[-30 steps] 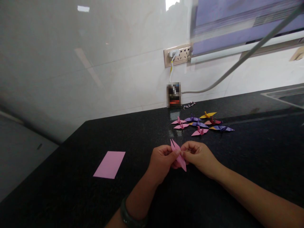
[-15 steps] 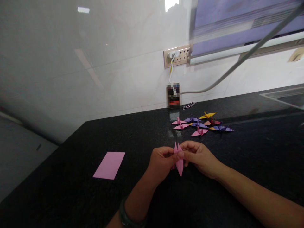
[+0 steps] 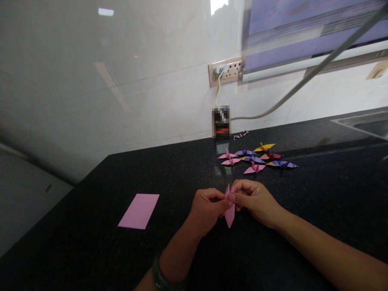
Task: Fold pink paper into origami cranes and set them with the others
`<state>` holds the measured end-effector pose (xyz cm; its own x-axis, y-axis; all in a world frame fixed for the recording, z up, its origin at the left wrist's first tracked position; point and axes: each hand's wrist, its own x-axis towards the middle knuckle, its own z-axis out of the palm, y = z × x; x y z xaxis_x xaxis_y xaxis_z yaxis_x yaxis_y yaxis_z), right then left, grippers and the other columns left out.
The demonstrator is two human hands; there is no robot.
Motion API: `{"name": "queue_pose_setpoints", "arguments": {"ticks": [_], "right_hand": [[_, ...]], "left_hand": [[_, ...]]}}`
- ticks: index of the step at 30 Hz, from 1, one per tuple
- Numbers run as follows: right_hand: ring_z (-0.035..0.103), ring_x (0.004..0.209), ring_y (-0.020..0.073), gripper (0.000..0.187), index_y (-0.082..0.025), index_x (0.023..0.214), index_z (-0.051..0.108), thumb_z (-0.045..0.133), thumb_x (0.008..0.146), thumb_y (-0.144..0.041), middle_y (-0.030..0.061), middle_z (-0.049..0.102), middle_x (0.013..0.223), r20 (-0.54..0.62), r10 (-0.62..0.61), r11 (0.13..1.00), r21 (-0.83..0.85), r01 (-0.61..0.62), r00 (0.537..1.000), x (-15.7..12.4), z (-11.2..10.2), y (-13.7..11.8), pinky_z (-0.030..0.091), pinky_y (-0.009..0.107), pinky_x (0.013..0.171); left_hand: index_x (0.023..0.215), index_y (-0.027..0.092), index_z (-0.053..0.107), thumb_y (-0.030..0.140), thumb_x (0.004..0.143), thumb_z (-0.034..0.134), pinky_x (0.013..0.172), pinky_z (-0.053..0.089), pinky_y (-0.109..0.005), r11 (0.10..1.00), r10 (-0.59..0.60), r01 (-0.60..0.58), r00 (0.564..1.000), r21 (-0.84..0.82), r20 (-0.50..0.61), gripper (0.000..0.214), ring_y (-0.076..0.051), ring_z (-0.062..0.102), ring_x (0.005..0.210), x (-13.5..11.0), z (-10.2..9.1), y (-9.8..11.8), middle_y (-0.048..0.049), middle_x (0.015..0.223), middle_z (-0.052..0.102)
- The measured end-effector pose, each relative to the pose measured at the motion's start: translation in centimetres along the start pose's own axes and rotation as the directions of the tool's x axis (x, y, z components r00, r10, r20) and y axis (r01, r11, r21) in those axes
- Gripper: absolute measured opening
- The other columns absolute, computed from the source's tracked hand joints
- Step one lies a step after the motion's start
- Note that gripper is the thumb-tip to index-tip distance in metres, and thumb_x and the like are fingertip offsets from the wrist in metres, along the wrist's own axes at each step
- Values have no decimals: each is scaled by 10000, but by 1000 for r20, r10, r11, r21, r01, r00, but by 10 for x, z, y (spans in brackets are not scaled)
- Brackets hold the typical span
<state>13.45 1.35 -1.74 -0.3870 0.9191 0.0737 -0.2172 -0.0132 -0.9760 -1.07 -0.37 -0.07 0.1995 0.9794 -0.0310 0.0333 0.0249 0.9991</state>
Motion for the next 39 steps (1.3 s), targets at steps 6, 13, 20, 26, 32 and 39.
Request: {"name": "queue_pose_setpoints", "arguments": {"ticks": [6, 13, 20, 26, 32, 39], "right_hand": [[455, 448, 49, 149, -147, 648, 516, 633, 655, -239, -36, 517, 572, 22, 33, 998, 47, -34, 999, -2, 0, -2, 357, 171, 409], [431, 401, 43, 180, -143, 623, 501, 627, 664, -265, -40, 519, 529, 14, 66, 997, 40, -67, 998, -2, 0, -1, 313, 166, 380], [393, 385, 50, 228, -142, 577, 494, 579, 704, -312, -53, 448, 449, -125, 80, 989, 136, -63, 989, -1, 6, -2, 312, 182, 390], [421, 433, 61, 189, -145, 685, 534, 579, 703, -328, -35, 473, 527, -80, 46, 995, 93, -38, 996, 2, 0, -6, 342, 186, 407], [435, 528, 71, 179, -149, 673, 550, 653, 627, -288, -12, 483, 657, 58, 45, 995, -89, -39, 997, 0, -2, -4, 357, 179, 427], [425, 515, 62, 171, -149, 656, 549, 617, 660, -306, -8, 461, 704, 58, -11, 990, -141, 19, 998, 0, -2, -3, 355, 175, 417]], "left_hand": [[536, 108, 578, 286, 602, 643, 358, 248, -182, 987, -108, 120, 988, -107, 110, 201, -40, 364, 350, -1, 0, -1, 26, 423, 490], [562, 114, 561, 309, 606, 641, 344, 224, -178, 984, -132, 151, 976, -99, 172, 216, -33, 350, 345, 0, -2, -6, 29, 445, 490], [543, 112, 569, 298, 606, 632, 365, 234, -181, 997, -80, 81, 995, -18, 59, 206, -40, 348, 361, 0, 0, -2, 39, 415, 457], [526, 121, 575, 296, 599, 628, 413, 280, -190, 995, -21, 24, 999, 92, -32, 197, -58, 386, 415, -1, 3, -2, 24, 466, 499], [501, 137, 583, 297, 635, 589, 446, 298, -197, 917, 195, -156, 978, 367, -73, 209, -82, 418, 476, -2, 3, -4, 11, 494, 492], [491, 139, 556, 257, 652, 566, 460, 303, -199, 882, 231, -187, 971, 433, -52, 199, -81, 418, 481, -1, 4, -8, 18, 496, 474]]}}
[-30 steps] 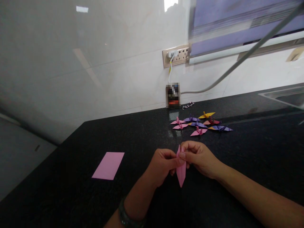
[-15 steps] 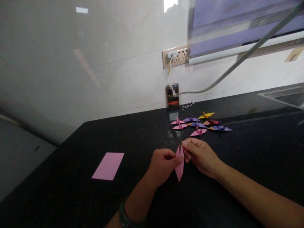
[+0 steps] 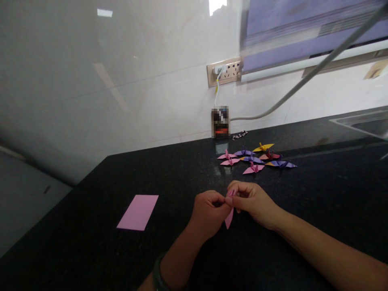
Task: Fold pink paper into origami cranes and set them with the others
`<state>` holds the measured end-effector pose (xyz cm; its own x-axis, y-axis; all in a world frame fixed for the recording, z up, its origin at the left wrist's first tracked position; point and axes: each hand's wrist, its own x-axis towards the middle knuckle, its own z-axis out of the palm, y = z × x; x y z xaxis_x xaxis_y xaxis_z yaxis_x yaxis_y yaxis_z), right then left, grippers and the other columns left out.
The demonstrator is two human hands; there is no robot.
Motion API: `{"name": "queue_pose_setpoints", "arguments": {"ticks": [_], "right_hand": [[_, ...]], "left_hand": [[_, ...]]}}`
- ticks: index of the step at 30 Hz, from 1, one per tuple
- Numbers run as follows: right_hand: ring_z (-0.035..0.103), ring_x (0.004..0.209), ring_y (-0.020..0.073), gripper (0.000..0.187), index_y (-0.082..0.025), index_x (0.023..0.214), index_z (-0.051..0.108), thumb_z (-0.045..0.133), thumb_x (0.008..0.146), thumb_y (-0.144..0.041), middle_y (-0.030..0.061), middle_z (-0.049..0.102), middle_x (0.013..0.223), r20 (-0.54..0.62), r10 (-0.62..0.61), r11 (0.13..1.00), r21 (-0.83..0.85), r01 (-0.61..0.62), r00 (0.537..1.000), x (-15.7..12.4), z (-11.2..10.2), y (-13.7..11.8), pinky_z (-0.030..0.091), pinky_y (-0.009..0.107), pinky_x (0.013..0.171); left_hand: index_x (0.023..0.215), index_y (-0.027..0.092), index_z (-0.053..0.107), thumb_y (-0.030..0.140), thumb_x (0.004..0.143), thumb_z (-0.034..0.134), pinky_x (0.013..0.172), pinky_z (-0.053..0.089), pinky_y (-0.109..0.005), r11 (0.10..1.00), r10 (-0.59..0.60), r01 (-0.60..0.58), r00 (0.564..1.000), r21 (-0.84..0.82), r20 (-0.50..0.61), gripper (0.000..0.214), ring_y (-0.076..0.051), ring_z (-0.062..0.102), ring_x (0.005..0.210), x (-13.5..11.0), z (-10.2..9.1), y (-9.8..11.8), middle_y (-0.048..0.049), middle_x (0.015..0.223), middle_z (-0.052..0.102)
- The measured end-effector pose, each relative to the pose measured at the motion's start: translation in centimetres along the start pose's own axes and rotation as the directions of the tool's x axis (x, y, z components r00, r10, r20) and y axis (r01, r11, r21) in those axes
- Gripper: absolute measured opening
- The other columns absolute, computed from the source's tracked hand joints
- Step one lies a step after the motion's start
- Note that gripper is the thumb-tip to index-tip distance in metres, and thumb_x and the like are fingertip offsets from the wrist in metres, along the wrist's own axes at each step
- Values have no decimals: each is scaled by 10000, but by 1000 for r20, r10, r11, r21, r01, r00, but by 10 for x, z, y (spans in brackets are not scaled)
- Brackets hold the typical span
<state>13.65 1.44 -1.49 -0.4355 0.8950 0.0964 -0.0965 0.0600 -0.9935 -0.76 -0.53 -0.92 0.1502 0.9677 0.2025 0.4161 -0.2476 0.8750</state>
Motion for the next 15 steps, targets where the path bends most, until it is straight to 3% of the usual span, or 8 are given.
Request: {"name": "queue_pose_setpoints", "arguments": {"ticks": [15], "right_hand": [[424, 531, 73, 204, -152, 600, 545, 550, 728, -311, 1, 457, 699, -100, -64, 998, 1, 64, 993, -2, 8, -1, 351, 186, 425]], "left_hand": [[521, 122, 571, 346, 660, 565, 427, 280, -191, 972, -124, 140, 988, -191, 93, 264, -70, 381, 454, 0, -1, 1, 15, 481, 469]]}}
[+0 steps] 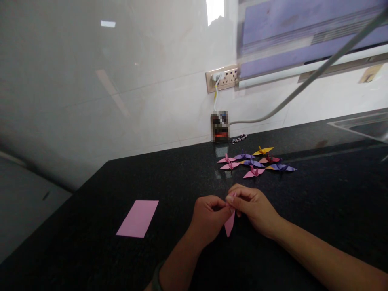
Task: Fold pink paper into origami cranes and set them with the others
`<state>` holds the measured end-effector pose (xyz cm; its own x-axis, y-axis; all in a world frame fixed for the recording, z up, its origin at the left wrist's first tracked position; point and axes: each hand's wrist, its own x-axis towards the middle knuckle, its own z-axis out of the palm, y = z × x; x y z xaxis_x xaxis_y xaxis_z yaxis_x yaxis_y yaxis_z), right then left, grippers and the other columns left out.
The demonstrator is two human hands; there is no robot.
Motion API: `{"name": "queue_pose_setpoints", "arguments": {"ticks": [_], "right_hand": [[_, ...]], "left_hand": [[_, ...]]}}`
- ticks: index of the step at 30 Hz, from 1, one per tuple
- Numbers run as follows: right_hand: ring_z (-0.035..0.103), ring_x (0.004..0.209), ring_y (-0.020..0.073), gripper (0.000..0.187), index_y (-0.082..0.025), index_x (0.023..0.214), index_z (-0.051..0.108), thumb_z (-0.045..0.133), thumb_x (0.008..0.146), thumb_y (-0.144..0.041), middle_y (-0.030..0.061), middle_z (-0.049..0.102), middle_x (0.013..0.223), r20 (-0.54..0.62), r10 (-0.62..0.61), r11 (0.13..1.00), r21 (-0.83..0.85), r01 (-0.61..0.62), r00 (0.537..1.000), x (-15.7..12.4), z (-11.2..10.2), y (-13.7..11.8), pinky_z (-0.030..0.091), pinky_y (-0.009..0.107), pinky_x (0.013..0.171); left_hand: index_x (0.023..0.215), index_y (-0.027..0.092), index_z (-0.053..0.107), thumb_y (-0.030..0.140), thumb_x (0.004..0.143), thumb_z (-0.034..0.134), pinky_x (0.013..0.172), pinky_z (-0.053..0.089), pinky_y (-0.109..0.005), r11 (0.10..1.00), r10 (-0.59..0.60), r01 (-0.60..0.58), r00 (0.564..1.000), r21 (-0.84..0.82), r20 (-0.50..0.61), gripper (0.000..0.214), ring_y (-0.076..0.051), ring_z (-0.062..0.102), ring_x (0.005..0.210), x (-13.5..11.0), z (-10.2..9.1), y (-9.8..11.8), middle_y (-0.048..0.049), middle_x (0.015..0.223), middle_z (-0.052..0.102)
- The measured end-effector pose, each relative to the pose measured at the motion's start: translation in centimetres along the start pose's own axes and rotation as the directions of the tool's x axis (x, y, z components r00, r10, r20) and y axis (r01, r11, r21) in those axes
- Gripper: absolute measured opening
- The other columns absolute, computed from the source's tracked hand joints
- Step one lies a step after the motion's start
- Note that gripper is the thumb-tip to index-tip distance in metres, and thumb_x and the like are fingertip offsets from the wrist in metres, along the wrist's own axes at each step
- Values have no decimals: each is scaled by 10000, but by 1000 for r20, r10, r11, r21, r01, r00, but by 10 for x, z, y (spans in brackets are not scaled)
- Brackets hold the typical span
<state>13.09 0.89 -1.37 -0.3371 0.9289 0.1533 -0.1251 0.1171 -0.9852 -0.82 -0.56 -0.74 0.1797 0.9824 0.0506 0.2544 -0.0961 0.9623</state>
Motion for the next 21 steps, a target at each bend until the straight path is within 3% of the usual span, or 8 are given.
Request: {"name": "queue_pose_setpoints", "arguments": {"ticks": [6, 9, 12, 15, 18, 21], "right_hand": [[403, 470, 69, 276, -143, 554, 560, 519, 745, -338, -7, 474, 608, -95, 69, 996, 58, -63, 993, 0, 4, 1, 319, 201, 422], [375, 424, 68, 374, -136, 504, 537, 461, 777, -381, -18, 437, 487, -60, 132, 987, 94, -126, 989, 2, 1, 5, 297, 207, 415], [372, 412, 71, 416, -128, 621, 571, 378, 801, -450, -9, 460, 489, 6, 169, 977, 129, -169, 986, 4, -5, 8, 290, 207, 407], [387, 440, 66, 306, -140, 738, 571, 513, 726, -440, -9, 498, 572, 73, 153, 980, 118, -161, 986, 4, -8, 6, 293, 191, 401], [402, 481, 69, 236, -150, 636, 543, 642, 631, -364, -21, 486, 583, 87, 119, 991, 56, -124, 989, 3, -8, 2, 309, 185, 419], [404, 490, 72, 263, -146, 551, 519, 624, 650, -366, -22, 464, 574, 34, 78, 997, 7, -78, 996, 2, -7, 0, 313, 196, 437]], "left_hand": [[525, 122, 576, 333, 623, 605, 429, 293, -191, 995, -61, 63, 998, -77, 30, 234, -69, 396, 444, -1, 2, 4, 9, 491, 506], [518, 125, 575, 293, 609, 623, 419, 298, -188, 989, -97, 103, 994, -106, 55, 197, -67, 402, 429, -2, 3, 7, 12, 476, 512], [504, 131, 570, 294, 605, 628, 387, 271, -181, 983, -136, 142, 989, -120, 54, 201, -54, 368, 387, -2, 3, 9, 32, 425, 470], [491, 130, 561, 320, 595, 636, 372, 250, -180, 978, -151, 154, 988, -137, 38, 229, -47, 341, 365, 0, 2, 9, 44, 391, 434], [502, 126, 560, 345, 593, 635, 381, 254, -182, 978, -140, 146, 989, -150, 47, 249, -50, 344, 382, 0, 2, 6, 39, 409, 440], [515, 122, 556, 369, 612, 614, 417, 283, -190, 981, -112, 125, 990, -146, 90, 271, -60, 375, 434, -1, 4, 2, 18, 478, 482]]}}
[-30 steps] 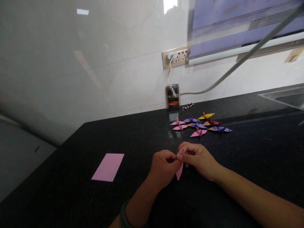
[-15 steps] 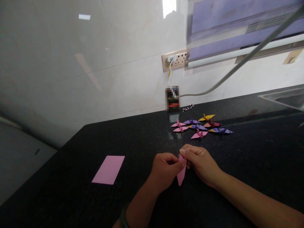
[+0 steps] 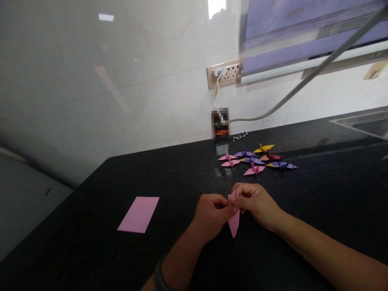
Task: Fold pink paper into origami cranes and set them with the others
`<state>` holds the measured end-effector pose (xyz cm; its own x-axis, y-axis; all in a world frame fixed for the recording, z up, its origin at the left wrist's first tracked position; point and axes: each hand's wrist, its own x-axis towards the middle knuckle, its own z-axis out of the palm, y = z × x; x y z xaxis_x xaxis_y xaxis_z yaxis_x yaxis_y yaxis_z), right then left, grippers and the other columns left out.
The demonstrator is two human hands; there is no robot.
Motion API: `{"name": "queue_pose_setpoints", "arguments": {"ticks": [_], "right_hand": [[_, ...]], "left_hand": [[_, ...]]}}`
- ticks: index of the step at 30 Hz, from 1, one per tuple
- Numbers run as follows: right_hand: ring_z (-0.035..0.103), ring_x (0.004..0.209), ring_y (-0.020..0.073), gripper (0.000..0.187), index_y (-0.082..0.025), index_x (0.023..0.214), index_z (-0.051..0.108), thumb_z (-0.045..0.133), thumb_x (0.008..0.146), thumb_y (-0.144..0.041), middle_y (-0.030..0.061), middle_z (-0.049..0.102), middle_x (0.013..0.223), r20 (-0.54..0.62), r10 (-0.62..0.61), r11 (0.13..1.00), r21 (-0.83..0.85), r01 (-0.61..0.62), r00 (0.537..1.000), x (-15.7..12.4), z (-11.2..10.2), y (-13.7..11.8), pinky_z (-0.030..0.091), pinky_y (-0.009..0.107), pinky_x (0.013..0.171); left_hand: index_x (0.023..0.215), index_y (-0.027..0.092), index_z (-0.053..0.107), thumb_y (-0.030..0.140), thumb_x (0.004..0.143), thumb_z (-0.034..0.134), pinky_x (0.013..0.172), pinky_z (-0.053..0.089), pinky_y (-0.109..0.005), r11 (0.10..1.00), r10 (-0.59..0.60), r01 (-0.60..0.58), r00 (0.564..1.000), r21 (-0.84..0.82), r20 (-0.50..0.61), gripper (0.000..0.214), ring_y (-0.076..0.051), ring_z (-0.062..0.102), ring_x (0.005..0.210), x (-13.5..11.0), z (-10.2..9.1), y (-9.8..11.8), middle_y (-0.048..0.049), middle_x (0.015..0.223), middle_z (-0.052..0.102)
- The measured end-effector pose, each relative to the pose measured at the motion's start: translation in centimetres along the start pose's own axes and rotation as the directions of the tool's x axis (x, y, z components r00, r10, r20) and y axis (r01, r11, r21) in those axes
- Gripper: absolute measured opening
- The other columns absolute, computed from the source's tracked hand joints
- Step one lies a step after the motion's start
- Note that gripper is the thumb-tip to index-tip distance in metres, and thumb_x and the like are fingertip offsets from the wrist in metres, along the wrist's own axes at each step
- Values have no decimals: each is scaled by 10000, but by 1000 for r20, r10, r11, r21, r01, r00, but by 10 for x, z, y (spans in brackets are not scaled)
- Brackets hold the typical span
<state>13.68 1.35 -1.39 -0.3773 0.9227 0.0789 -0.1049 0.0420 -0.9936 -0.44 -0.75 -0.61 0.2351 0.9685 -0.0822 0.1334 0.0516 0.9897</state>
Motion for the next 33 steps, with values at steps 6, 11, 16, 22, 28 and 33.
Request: {"name": "queue_pose_setpoints", "arguments": {"ticks": [6, 11, 16, 22, 28, 33], "right_hand": [[384, 442, 73, 411, -144, 538, 527, 396, 800, -432, -24, 435, 492, -28, 26, 999, -28, -27, 999, 1, -1, 1, 295, 205, 432], [404, 430, 73, 370, -152, 669, 533, 375, 799, -460, -17, 487, 549, 28, 57, 998, -3, -57, 998, 1, 1, -1, 308, 197, 413], [385, 420, 60, 326, -146, 592, 518, 482, 750, -429, -31, 464, 497, 144, 110, 986, -144, -89, 983, -2, 9, 2, 284, 182, 407], [407, 430, 65, 304, -147, 657, 518, 447, 774, -418, -24, 497, 540, 133, 117, 981, -173, -93, 984, -4, 10, 5, 297, 179, 404], [360, 405, 57, 343, -130, 548, 517, 468, 771, -387, -36, 433, 457, 110, 71, 956, -290, -37, 991, -4, 5, 2, 260, 179, 393], [426, 481, 69, 248, -138, 653, 561, 487, 770, -344, -18, 503, 551, 80, -24, 960, -275, 46, 996, -5, 10, -1, 323, 180, 446]], "left_hand": [[526, 121, 528, 344, 555, 667, 406, 242, -185, 996, -73, 76, 994, -40, 79, 264, -50, 347, 425, -1, 1, 1, 32, 474, 463], [597, 120, 525, 355, 640, 606, 389, 184, -181, 956, -54, 33, 997, -291, -63, 252, -27, 288, 395, 4, -5, 1, 43, 487, 445], [569, 121, 501, 348, 629, 618, 380, 163, -188, 938, -63, 5, 985, -346, -158, 262, -26, 252, 384, 6, -7, -4, 65, 438, 372], [594, 115, 534, 338, 669, 580, 396, 211, -193, 966, 9, -58, 982, -253, -190, 239, -38, 304, 400, 6, -5, -7, 42, 460, 424], [661, 110, 579, 341, 678, 569, 439, 270, -204, 943, 3, -40, 994, -331, -111, 232, -61, 385, 457, 7, -5, -3, -4, 551, 504], [607, 118, 552, 322, 667, 591, 464, 284, -196, 855, -47, 9, 997, -519, -61, 216, -53, 378, 457, 8, -6, -2, 18, 513, 467]]}}
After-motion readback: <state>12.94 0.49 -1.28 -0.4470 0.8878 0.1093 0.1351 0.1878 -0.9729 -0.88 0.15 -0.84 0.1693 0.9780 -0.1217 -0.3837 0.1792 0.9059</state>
